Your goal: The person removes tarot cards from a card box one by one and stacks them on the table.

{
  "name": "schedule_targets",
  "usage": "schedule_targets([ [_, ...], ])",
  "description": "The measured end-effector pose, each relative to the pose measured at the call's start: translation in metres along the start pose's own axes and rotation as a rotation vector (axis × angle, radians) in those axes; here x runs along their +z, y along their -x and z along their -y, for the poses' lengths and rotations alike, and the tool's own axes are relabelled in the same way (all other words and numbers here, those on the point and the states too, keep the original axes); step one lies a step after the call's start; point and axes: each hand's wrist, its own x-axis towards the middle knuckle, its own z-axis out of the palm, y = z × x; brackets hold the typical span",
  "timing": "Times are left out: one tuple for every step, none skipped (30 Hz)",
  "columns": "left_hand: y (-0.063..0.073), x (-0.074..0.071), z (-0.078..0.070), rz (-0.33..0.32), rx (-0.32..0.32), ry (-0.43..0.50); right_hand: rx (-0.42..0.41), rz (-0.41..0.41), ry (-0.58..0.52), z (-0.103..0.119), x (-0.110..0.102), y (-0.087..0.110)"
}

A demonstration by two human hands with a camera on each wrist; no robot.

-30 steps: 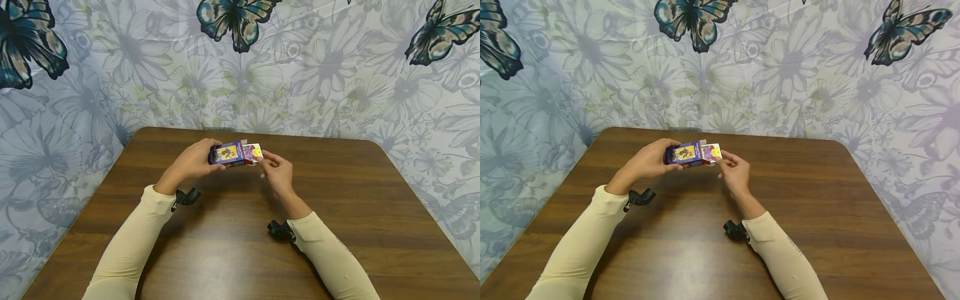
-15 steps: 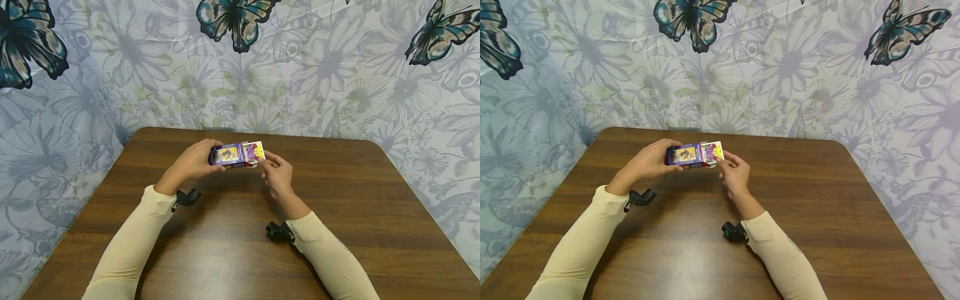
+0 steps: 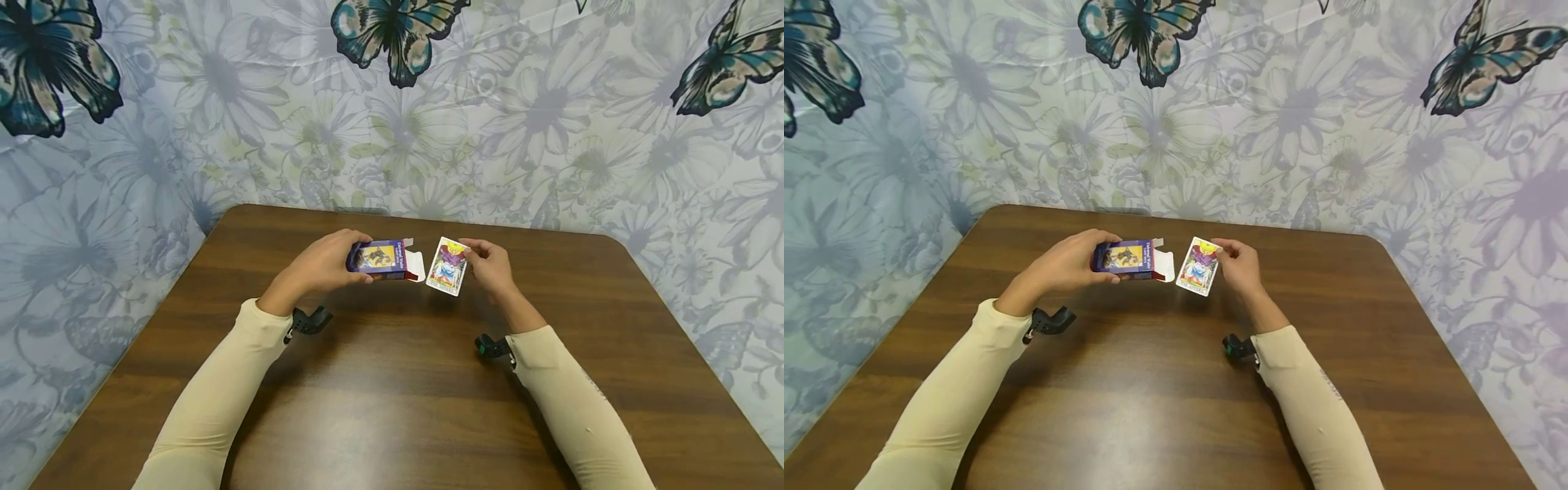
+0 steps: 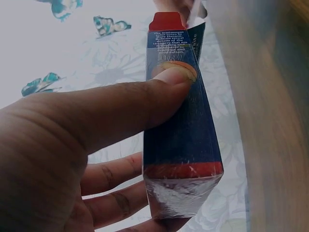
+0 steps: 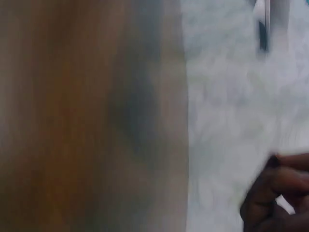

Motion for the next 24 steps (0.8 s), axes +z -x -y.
schedule_targets([
  [0.000,0.000,0.000,0.002,0.000,0.001,-0.021,0.024,0.098,-0.002,-0.008,-0.006],
  [0.000,-0.001,0.001,0.003,0.001,0.003,-0.035,0.044,0.184,-0.004,-0.015,-0.012],
  [0.000,-0.001,0.001,0.005,0.003,0.006,-0.047,0.064,0.256,-0.006,-0.021,-0.017],
  [0.000,-0.001,0.001,0.007,0.005,0.007,-0.053,0.080,0.329,-0.009,-0.027,-0.022],
  [0.000,-0.001,0.002,0.009,0.006,0.009,-0.056,0.092,0.390,-0.012,-0.032,-0.027],
  [0.001,-0.001,0.002,0.012,0.007,0.011,-0.057,0.101,0.452,-0.015,-0.036,-0.031],
  [0.001,-0.001,0.002,0.013,0.008,0.011,-0.052,0.104,0.502,-0.018,-0.039,-0.035],
  [0.001,-0.002,0.002,0.016,0.009,0.013,-0.038,0.107,0.535,-0.021,-0.041,-0.038],
  [0.001,-0.002,0.001,0.020,0.010,0.015,-0.026,0.104,0.565,-0.024,-0.043,-0.040],
  [0.002,-0.002,0.001,0.022,0.009,0.014,-0.013,0.102,0.593,-0.027,-0.043,-0.041],
  [0.002,-0.001,0.000,0.026,0.009,0.014,-0.001,0.101,0.612,-0.030,-0.044,-0.042],
  [0.002,-0.001,0.000,0.029,0.009,0.014,0.012,0.096,0.633,-0.033,-0.043,-0.043],
  [0.001,0.000,-0.001,0.032,0.008,0.010,0.022,0.090,0.654,-0.036,-0.043,-0.043],
  [0.001,0.000,-0.001,0.036,0.008,0.010,0.026,0.087,0.678,-0.038,-0.042,-0.043],
  [0.001,0.000,-0.001,0.037,0.008,0.010,0.027,0.083,0.702,-0.039,-0.041,-0.043],
  [0.001,0.000,-0.002,0.037,0.009,0.009,0.026,0.079,0.730,-0.039,-0.039,-0.043],
  [0.001,0.000,-0.002,0.036,0.012,0.010,0.020,0.075,0.757,-0.038,-0.038,-0.043],
  [0.001,0.000,-0.002,0.035,0.014,0.010,0.020,0.071,0.782,-0.037,-0.036,-0.043],
  [0.001,0.000,-0.002,0.034,0.014,0.010,0.015,0.066,0.807,-0.035,-0.035,-0.043],
  [0.001,0.000,-0.002,0.031,0.014,0.012,0.005,0.057,0.825,-0.033,-0.033,-0.043],
  [0.001,-0.001,-0.002,0.029,0.012,0.013,-0.010,0.043,0.831,-0.031,-0.031,-0.042],
  [0.002,-0.001,-0.002,0.027,0.010,0.012,-0.033,0.031,0.821,-0.028,-0.027,-0.041],
  [0.002,-0.001,-0.002,0.026,0.007,0.012,-0.072,0.015,0.794,-0.025,-0.024,-0.040],
  [0.002,-0.002,-0.001,0.024,0.004,0.009,-0.110,-0.004,0.739,-0.021,-0.019,-0.037],
])
